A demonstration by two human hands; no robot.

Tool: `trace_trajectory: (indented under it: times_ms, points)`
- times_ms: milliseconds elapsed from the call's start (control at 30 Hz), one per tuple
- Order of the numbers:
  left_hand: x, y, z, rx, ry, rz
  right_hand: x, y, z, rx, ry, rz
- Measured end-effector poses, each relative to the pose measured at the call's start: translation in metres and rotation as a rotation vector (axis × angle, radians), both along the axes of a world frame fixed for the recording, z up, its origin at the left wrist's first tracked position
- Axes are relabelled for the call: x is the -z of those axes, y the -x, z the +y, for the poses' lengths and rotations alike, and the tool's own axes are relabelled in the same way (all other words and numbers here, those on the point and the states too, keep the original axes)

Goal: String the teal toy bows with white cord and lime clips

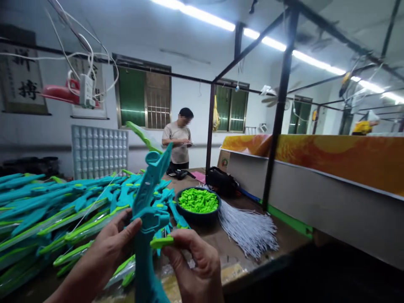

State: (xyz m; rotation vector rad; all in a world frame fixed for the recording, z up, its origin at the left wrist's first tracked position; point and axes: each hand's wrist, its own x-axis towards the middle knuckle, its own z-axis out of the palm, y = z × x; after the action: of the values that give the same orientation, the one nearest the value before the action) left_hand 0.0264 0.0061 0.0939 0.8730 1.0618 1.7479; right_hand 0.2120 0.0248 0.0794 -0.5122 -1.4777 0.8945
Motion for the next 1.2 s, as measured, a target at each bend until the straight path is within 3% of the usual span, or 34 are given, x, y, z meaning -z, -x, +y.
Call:
trace_trajectory:
  times_ms: [167,333,467,767,867,933,1000,1100,1133,1200]
  points:
    - [0.008,-0.009,-0.006,0.037,-0.117,0.016,-0.014,0.012,0.007,0.065,-0.164,-0.060]
    - [0.016,-0.015,-0.015,-0.011,-0.180,0.033,-0.011,0.016,0.019,0.094,-0.405,-0.223]
    - [0.018,-0.024,-0.019,0.011,-0.198,0.030,-0.008,0.017,0.024,0.129,-0.464,-0.314]
    - [0.026,-0.037,-0.015,-0.056,-0.227,-0.079,0.002,0.029,0.019,0.433,-0.709,-0.273]
    - [0.027,-0.039,-0.015,-0.064,-0.228,-0.109,0.010,0.034,0.017,0.485,-0.636,-0.206]
    - [0.026,-0.040,-0.015,-0.080,-0.225,-0.120,0.010,0.032,0.017,0.429,-0.493,-0.170]
    - [0.026,-0.040,-0.017,-0.098,-0.215,-0.110,0.005,0.026,0.019,0.196,-0.299,-0.193]
    - [0.024,-0.042,-0.020,-0.135,-0.188,-0.090,-0.008,0.014,0.024,-0.288,0.073,-0.260]
    - [0.023,-0.042,-0.021,-0.150,-0.181,-0.087,-0.012,0.012,0.025,-0.390,0.165,-0.266]
    - [0.022,-0.044,-0.024,-0.182,-0.169,-0.077,-0.016,0.011,0.026,-0.427,0.245,-0.252]
